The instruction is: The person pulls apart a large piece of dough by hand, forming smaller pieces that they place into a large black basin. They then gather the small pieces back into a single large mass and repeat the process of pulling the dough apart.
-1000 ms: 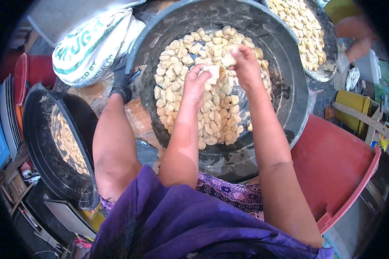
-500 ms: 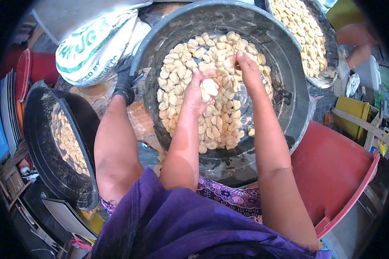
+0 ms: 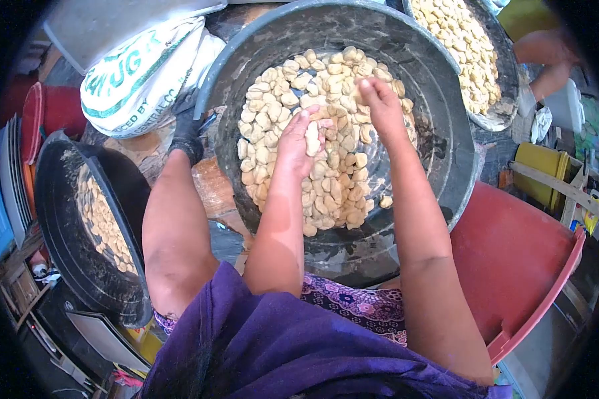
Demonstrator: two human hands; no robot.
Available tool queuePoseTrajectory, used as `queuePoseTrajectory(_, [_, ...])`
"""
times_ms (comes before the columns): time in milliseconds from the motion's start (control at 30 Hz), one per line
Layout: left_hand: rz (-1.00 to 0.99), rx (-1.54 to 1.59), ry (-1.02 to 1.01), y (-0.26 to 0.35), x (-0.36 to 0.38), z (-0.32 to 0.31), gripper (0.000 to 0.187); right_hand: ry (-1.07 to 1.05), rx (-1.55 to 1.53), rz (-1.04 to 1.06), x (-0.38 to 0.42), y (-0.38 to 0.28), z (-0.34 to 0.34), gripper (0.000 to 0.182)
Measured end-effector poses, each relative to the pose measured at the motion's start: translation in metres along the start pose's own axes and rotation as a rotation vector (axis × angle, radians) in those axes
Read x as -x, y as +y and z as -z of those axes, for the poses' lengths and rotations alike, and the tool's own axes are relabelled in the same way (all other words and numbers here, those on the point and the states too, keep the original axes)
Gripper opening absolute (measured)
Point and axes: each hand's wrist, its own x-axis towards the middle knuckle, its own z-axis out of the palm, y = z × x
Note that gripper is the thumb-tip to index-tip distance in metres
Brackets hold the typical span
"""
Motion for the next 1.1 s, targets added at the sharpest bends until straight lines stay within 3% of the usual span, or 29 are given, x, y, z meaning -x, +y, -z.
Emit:
queuePoseTrajectory(33, [-0.021, 0.135, 0.003, -0.002, -0.001, 0.001, 0.04, 0.001, 0.001, 0.0, 0.002, -0.001, -0.001, 0.023])
queuePoseTrajectory(133, [-0.021, 0.382, 0.07, -0.001, -0.005, -0.008, 0.04, -0.209, 0.533, 0.386, 0.017, -0.009, -0.013, 0.036])
queuePoseTrajectory(167, [-0.02, 0.382, 0.07, -0.001, -0.005, -0.007, 0.04, -0.455, 0.413, 0.234, 0.017, -0.013, -0.017, 0.035])
queuePoseTrajectory(267, [-0.035, 0.264, 0.042, -0.002, -0.005, -0.002, 0.034, -0.482, 0.516, 0.295, 0.017, 0.007, -0.025, 0.033])
queuePoseTrajectory(300, [-0.044, 0.202, 0.068, -0.004, -0.006, -0.001, 0.029, -0.458, 0.086, 0.116, 0.015, 0.014, -0.031, 0.022])
queuePoseTrajectory(333, [-0.051, 0.14, 0.094, -0.005, -0.006, 0.0, 0.024, -0.454, 0.084, 0.114, 0.012, 0.02, -0.03, 0.022])
queuePoseTrajectory(400, [-0.048, 0.113, 0.134, -0.004, -0.004, -0.004, 0.022, -0.062, -0.242, -0.075, 0.01, 0.023, -0.024, 0.011])
queuePoseTrajectory(467, [-0.045, 0.088, 0.173, -0.004, -0.003, -0.004, 0.021, 0.048, -0.232, -0.1, 0.01, 0.018, -0.017, 0.009])
queuePoseTrajectory(533, [-0.121, 0.066, 0.25, -0.007, -0.007, 0.007, 0.024, 0.343, -0.27, -0.122, 0.0, 0.017, -0.004, 0.013])
queuePoseTrajectory(600, [-0.196, 0.021, 0.203, -0.012, -0.012, 0.022, 0.023, 0.285, -0.162, -0.28, -0.006, 0.021, 0.029, 0.025])
queuePoseTrajectory(700, [-0.148, -0.141, 0.271, -0.008, -0.007, 0.019, 0.027, 0.244, -0.027, -0.143, -0.01, 0.051, 0.063, 0.032])
queuePoseTrajectory(800, [-0.114, -0.264, 0.305, -0.005, -0.004, 0.017, 0.033, 0.441, -0.172, -0.22, 0.001, 0.09, 0.078, 0.044])
queuePoseTrajectory(867, [-0.125, -0.269, 0.353, -0.007, -0.005, 0.019, 0.036, 0.827, 0.41, -0.591, 0.016, 0.117, 0.072, 0.065])
queuePoseTrajectory(933, [-0.163, -0.165, 0.487, -0.012, -0.011, 0.029, 0.037, 0.737, 0.65, -0.821, 0.009, 0.144, 0.03, 0.089])
queuePoseTrajectory(967, [-0.18, -0.168, 0.485, -0.012, -0.01, 0.031, 0.038, 0.683, 0.693, -0.715, 0.007, 0.151, -0.005, 0.103])
queuePoseTrajectory(1033, [-0.193, -0.131, 0.546, -0.014, -0.011, 0.035, 0.037, 0.418, 0.666, -0.627, 0.002, 0.132, -0.08, 0.097])
queuePoseTrajectory(1067, [-0.206, -0.095, 0.611, -0.016, -0.013, 0.036, 0.035, 0.317, 0.638, -0.628, 0.015, 0.082, -0.108, 0.086])
queuePoseTrajectory(1100, [-0.281, -0.067, 0.729, -0.018, -0.014, 0.036, 0.033, 0.183, 0.703, -0.432, 0.024, 0.07, -0.123, 0.081])
